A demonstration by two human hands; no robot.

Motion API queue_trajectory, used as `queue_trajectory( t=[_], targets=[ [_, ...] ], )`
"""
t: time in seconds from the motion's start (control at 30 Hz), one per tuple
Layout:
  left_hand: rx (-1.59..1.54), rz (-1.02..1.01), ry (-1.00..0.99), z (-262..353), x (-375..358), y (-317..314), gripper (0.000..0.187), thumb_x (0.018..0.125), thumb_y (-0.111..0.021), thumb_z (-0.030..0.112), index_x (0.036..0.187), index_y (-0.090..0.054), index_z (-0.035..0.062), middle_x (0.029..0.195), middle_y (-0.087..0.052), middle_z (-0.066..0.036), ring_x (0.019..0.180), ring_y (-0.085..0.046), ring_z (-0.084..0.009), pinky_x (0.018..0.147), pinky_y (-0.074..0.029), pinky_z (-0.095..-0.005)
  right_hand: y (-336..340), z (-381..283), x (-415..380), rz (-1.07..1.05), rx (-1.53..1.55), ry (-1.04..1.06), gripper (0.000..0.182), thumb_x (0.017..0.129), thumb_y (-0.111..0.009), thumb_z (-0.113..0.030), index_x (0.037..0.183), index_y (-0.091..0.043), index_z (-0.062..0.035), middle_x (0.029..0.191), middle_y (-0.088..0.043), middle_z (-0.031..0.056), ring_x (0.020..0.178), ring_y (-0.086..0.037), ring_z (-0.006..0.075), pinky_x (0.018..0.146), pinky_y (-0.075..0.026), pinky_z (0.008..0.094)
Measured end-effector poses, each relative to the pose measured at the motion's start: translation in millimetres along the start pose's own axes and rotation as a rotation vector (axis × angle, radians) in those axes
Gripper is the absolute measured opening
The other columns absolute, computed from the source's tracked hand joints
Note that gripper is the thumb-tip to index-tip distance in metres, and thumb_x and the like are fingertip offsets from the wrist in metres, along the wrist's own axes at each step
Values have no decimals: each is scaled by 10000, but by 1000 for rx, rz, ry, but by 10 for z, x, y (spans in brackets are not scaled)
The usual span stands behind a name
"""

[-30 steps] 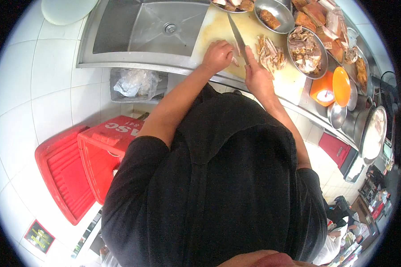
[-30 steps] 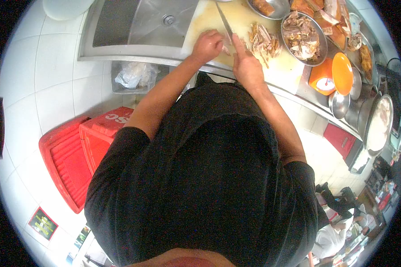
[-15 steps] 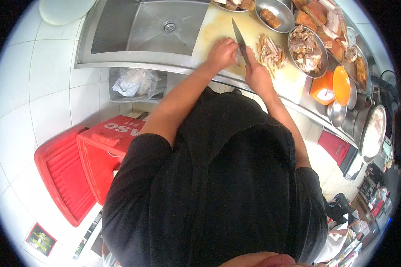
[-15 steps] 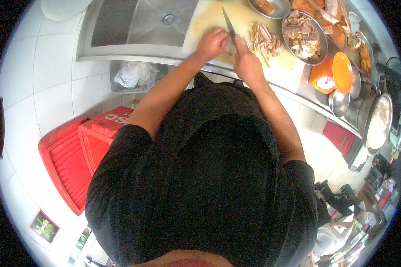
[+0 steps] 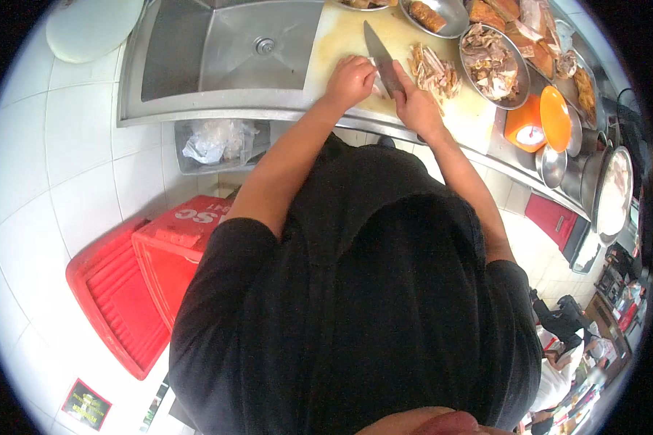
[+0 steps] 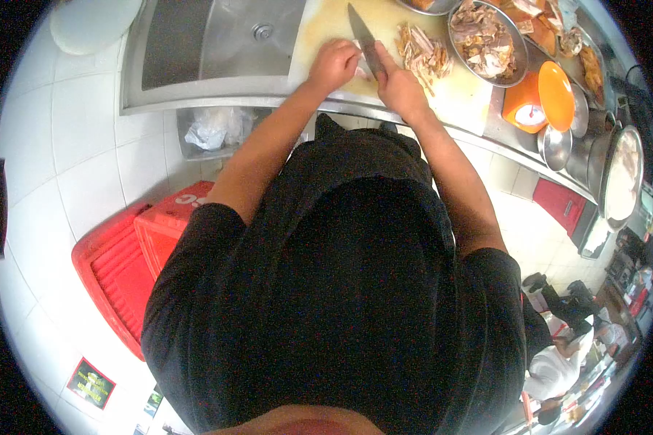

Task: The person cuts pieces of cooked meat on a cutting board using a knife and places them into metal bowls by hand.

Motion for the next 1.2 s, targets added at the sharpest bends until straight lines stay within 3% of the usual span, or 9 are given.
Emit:
queue_trajectory(
  t=[0.2,0.4,0.5,0.7,0.8,0.9,1.03,1.2],
  targets=[
    [20,-110,-51,278,-232,344,203,822,-754,148,1016,-743,90,1054,-687,-106,1042,-636,-332,911,-500,-449,159,2,-217,89,-14,160,681,976,-627,-178,1593,-379,-327,838,-709,270,790,-707,451,762,-562,549],
    [141,-110,1,197,-213,213,149,801,-781,170,919,-727,96,949,-645,-80,972,-626,-311,862,-506,-449,107,-41,-381,85,8,299,719,971,-645,-152,1599,-360,-359,847,-714,252,791,-713,435,734,-570,533],
    [167,-49,32,195,-217,229,142,791,-792,180,869,-709,94,893,-619,-76,928,-623,-308,834,-508,-455,102,-59,-378,-1,-23,215,688,959,-677,-122,1576,-433,-307,909,-728,252,825,-720,429,762,-574,495],
    [188,28,52,188,-258,261,122,803,-788,185,844,-709,99,871,-623,-72,902,-630,-312,812,-513,-462,51,-86,-336,-55,-125,267,689,990,-630,-181,1597,-359,-363,850,-712,258,803,-709,443,753,-571,537],
    [195,-9,32,168,-263,237,90,821,-769,175,847,-720,105,877,-632,-68,902,-634,-309,821,-505,-460,123,-58,-284,-65,-151,286,677,992,-634,-189,1590,-374,-370,880,-722,252,816,-712,439,776,-578,526],
    [208,-7,-19,202,-202,235,73,833,-754,178,857,-733,112,892,-642,-67,912,-638,-305,832,-495,-460,315,-34,-229,71,-23,342,667,993,-639,-198,1585,-386,-375,917,-732,240,834,-720,427,799,-585,512],
    [282,3,-39,165,-73,151,98,832,-740,243,802,-729,149,857,-609,-35,917,-621,-252,824,-468,-422,354,117,-145,-91,45,63,649,994,-651,-149,1573,-427,-334,1152,-718,244,1007,-719,417,898,-582,458],
    [283,71,23,46,-113,230,135,835,-761,288,801,-744,158,863,-622,-33,921,-623,-258,825,-463,-441,383,-8,-149,98,118,302,661,979,-654,-138,1570,-429,-330,1128,-722,239,952,-726,411,844,-594,470]
  ],
)
Point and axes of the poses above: each hand's wrist, its own x-axis towards the middle knuckle, its own y-axis out of the back of the hand, z = x × y, the point moved 10 cm from there along x, towards the middle knuckle
